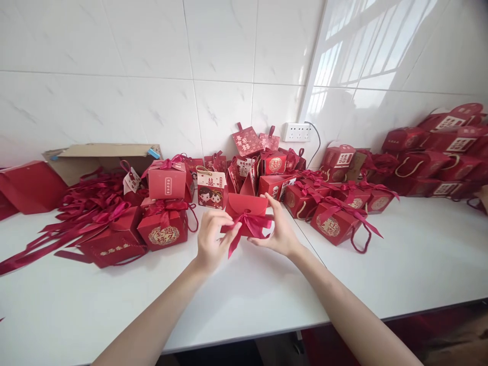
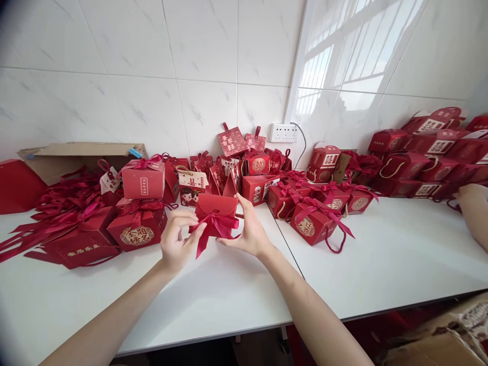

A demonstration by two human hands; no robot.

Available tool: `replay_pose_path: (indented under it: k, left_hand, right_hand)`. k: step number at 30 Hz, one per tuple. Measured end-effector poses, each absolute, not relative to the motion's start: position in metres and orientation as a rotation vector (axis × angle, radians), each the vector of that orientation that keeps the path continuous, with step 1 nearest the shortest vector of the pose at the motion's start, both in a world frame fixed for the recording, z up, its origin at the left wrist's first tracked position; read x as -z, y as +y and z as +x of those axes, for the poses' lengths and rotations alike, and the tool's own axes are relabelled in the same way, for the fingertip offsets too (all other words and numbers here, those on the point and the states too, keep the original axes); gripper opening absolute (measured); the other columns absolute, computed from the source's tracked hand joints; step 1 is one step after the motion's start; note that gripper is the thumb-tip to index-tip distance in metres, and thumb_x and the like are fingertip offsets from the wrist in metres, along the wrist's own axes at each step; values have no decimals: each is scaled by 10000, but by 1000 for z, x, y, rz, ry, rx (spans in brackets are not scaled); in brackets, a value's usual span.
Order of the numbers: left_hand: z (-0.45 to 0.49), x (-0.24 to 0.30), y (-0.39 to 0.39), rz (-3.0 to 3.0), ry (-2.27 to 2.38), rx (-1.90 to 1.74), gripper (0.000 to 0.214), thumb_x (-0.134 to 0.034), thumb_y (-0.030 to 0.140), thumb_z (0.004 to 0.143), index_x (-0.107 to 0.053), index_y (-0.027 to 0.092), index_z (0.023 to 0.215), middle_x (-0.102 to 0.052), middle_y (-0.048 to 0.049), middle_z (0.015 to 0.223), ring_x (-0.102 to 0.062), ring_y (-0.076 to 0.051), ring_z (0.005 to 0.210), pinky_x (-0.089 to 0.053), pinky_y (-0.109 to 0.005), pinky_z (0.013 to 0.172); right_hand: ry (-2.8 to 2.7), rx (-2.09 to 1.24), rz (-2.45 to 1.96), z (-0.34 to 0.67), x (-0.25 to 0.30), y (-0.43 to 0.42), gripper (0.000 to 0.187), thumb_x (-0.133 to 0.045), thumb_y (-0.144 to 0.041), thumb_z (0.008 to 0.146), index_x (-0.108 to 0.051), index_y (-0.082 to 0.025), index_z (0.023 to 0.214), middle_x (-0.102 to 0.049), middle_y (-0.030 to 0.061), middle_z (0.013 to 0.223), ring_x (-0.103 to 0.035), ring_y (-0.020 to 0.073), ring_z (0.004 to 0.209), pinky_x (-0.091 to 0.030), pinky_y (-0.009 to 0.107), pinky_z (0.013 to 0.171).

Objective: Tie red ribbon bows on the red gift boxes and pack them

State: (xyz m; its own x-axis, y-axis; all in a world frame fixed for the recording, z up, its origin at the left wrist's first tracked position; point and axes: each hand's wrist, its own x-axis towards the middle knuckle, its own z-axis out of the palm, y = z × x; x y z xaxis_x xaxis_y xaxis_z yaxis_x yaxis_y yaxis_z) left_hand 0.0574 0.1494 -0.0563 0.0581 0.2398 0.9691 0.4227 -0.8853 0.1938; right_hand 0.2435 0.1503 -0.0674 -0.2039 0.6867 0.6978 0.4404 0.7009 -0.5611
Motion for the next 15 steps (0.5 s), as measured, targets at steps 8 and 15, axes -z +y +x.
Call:
replay_pose_path:
  k: [8, 15]
  left_hand:
    - [56, 36, 129, -2121, -378, 1718, 95, -624, 204, 808, -536, 240, 800, -541, 32, 619, -503, -125, 618, -503, -351, 715]
    - [55, 34, 127, -2135, -422, 1892, 95, -631, 198, 803, -546, 237, 791, -557, 27, 644, -533, -126, 654, -518, -347, 722]
  right_hand:
    - [-1753, -260, -803, 237, 64, 137, 1033, -773, -475, 609, -143, -282, 1405, -272, 145, 1417, -329, 350, 1300, -501, 492, 926]
    - [-1758, -240, -781, 237, 62, 135, 1014, -767, -444, 622, -139, -294, 1404, -280, 136, 1408, -357, 357, 1275, -505, 483, 911]
